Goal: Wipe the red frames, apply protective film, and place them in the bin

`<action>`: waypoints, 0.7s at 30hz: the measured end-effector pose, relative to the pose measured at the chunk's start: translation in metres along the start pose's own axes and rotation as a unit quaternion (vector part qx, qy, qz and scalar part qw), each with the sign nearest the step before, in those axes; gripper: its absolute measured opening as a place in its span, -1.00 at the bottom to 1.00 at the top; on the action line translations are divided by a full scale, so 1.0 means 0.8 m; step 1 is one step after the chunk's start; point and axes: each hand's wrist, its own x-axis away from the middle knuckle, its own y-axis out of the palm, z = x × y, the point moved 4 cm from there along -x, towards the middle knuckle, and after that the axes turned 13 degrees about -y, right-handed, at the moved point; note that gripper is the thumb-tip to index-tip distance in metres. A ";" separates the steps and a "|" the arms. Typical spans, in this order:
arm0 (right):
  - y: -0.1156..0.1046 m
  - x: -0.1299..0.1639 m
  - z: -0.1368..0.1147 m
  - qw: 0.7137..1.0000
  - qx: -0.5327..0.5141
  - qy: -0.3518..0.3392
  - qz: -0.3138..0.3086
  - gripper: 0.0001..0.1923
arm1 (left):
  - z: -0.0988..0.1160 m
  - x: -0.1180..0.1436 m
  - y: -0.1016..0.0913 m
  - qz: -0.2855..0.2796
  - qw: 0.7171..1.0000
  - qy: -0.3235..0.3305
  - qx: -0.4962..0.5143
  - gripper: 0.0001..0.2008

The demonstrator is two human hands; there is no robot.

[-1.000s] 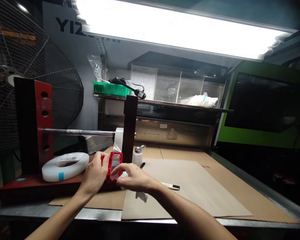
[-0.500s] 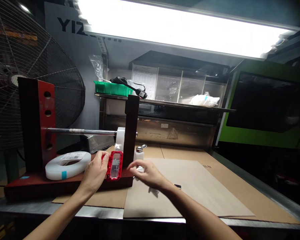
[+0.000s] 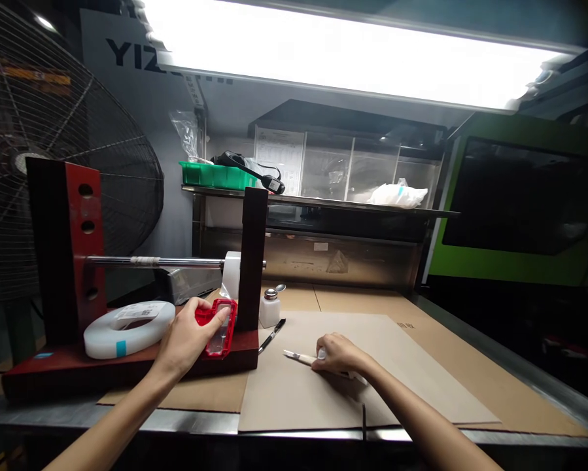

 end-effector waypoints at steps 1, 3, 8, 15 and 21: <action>-0.003 0.001 -0.001 1.000 -0.007 0.001 0.003 -0.73 | 0.000 -0.001 0.000 -0.001 1.000 -0.001 0.003 -0.56; -0.010 0.003 -0.004 1.000 -0.021 -0.006 0.017 -0.72 | -0.001 -0.002 0.001 -0.003 1.000 -0.003 0.013 -0.55; -0.035 0.005 -0.027 0.995 -0.026 -0.075 0.060 -0.82 | -0.001 -0.001 0.002 -0.007 0.998 -0.019 0.052 -0.54; -0.061 0.002 -0.082 0.975 0.104 -0.176 0.085 -0.81 | 0.002 0.003 -0.002 0.002 0.996 -0.035 0.085 -0.55; -0.086 -0.011 -0.117 0.949 0.188 -0.226 0.115 -0.76 | -0.001 -0.002 0.001 -0.014 0.995 -0.044 0.090 -0.57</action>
